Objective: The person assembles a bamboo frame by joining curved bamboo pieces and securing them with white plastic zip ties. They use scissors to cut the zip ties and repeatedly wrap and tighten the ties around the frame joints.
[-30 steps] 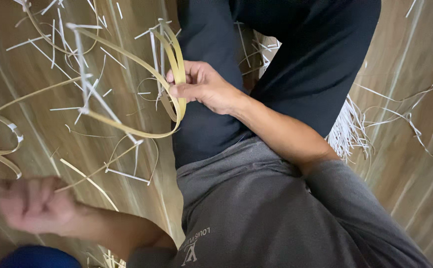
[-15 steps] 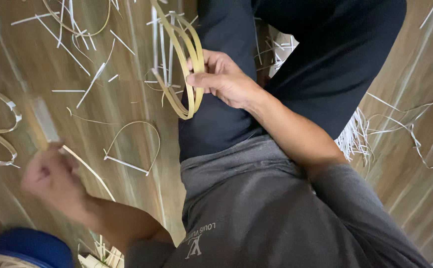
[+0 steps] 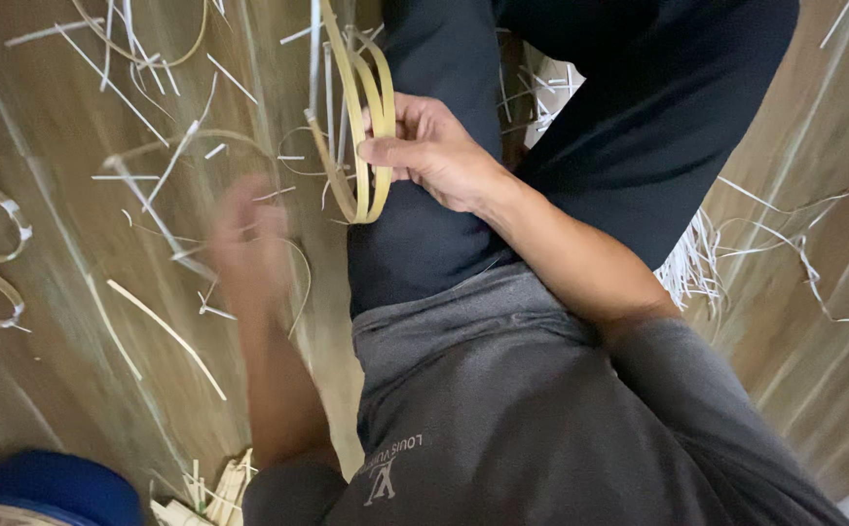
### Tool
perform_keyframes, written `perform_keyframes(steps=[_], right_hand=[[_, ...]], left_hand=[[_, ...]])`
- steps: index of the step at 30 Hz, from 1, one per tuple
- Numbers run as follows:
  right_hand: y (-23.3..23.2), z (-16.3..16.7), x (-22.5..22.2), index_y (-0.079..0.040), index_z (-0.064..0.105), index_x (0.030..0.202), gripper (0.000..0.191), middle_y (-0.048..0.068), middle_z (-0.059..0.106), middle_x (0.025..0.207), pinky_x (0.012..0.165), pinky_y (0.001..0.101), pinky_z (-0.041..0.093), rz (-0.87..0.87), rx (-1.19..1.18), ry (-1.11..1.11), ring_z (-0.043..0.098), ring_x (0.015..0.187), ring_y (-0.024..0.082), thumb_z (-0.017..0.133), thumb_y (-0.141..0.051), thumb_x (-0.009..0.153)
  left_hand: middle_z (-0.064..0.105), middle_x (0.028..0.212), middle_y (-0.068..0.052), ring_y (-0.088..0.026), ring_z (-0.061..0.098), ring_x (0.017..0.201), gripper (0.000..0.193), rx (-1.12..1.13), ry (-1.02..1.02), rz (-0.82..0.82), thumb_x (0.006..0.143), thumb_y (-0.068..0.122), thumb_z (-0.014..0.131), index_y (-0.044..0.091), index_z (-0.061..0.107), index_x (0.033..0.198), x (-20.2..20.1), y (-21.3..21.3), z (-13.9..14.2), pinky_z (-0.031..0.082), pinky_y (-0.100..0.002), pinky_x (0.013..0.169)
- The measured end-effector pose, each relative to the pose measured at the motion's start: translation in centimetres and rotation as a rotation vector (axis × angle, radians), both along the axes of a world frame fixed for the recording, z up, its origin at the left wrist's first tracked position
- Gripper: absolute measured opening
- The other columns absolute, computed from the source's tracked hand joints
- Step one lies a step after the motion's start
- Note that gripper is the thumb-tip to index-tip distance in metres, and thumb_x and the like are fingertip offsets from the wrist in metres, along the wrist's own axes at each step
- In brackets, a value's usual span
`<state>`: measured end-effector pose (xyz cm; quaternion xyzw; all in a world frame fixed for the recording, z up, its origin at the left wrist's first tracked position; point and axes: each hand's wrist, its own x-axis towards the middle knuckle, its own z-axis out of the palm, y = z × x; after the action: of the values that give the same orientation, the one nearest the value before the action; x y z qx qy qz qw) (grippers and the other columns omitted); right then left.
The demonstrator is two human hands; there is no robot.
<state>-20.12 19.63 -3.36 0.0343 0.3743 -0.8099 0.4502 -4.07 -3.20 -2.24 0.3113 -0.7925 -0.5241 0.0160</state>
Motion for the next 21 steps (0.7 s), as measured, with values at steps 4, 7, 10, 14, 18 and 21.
perform_keyframes(steps=[4,7,10,14,18,21], right_hand=[[-0.2,0.1,0.0,0.001,0.062,0.127,0.031,0.007,0.071,0.109,0.084,0.0298,0.063,0.011,-0.013,-0.006,0.071,0.091,0.013,0.074,-0.005,0.099],[-0.1,0.0,-0.1,-0.001,0.059,0.131,0.032,0.006,0.070,0.112,0.086,0.0299,0.063,0.014,-0.030,0.010,0.070,0.096,0.012,0.069,-0.012,0.103],[0.1,-0.2,-0.3,-0.003,0.057,0.132,0.031,0.005,0.069,0.113,0.089,0.0305,0.064,0.019,-0.062,-0.011,0.071,0.101,0.012,0.061,-0.022,0.107],[0.3,-0.6,-0.5,-0.005,0.056,0.133,0.032,0.005,0.070,0.111,0.087,0.0292,0.062,0.049,-0.058,0.008,0.070,0.099,0.012,0.054,-0.028,0.110],[0.1,-0.4,-0.2,-0.003,0.057,0.132,0.030,0.005,0.072,0.108,0.083,0.0274,0.060,0.091,-0.029,0.084,0.071,0.096,0.013,0.054,-0.025,0.113],[-0.9,-0.4,-0.1,-0.005,0.057,0.134,0.029,0.003,0.072,0.101,0.079,0.0254,0.060,0.163,0.073,0.366,0.069,0.089,0.010,0.054,-0.023,0.112]], left_hand=[[0.069,0.103,-0.005,-0.013,0.068,0.092,0.030,0.071,0.146,-0.337,0.089,0.005,0.080,0.006,0.069,0.117,-1.8,6.7,0.6,0.055,-0.029,0.083],[0.069,0.096,-0.005,-0.014,0.065,0.085,0.015,0.109,0.127,-0.227,0.098,0.004,0.074,0.004,0.071,0.112,-3.1,8.3,0.9,0.053,-0.030,0.077],[0.072,0.100,-0.006,-0.011,0.068,0.090,0.012,0.212,0.138,-0.163,0.103,0.002,0.064,0.002,0.068,0.114,-3.5,8.6,1.8,0.055,-0.027,0.082],[0.073,0.102,-0.008,-0.016,0.072,0.093,0.013,-0.027,0.199,-0.195,0.105,0.000,0.060,0.000,0.064,0.117,-3.5,8.1,2.0,0.058,-0.029,0.086],[0.073,0.102,-0.011,-0.019,0.072,0.092,0.015,0.336,0.280,0.115,0.109,0.002,0.059,-0.001,0.061,0.123,-3.6,5.2,0.9,0.061,-0.032,0.085],[0.072,0.101,-0.014,-0.021,0.071,0.089,0.024,0.547,0.364,0.221,0.106,0.002,0.060,-0.002,0.060,0.129,-2.6,1.6,1.3,0.060,-0.033,0.083]])
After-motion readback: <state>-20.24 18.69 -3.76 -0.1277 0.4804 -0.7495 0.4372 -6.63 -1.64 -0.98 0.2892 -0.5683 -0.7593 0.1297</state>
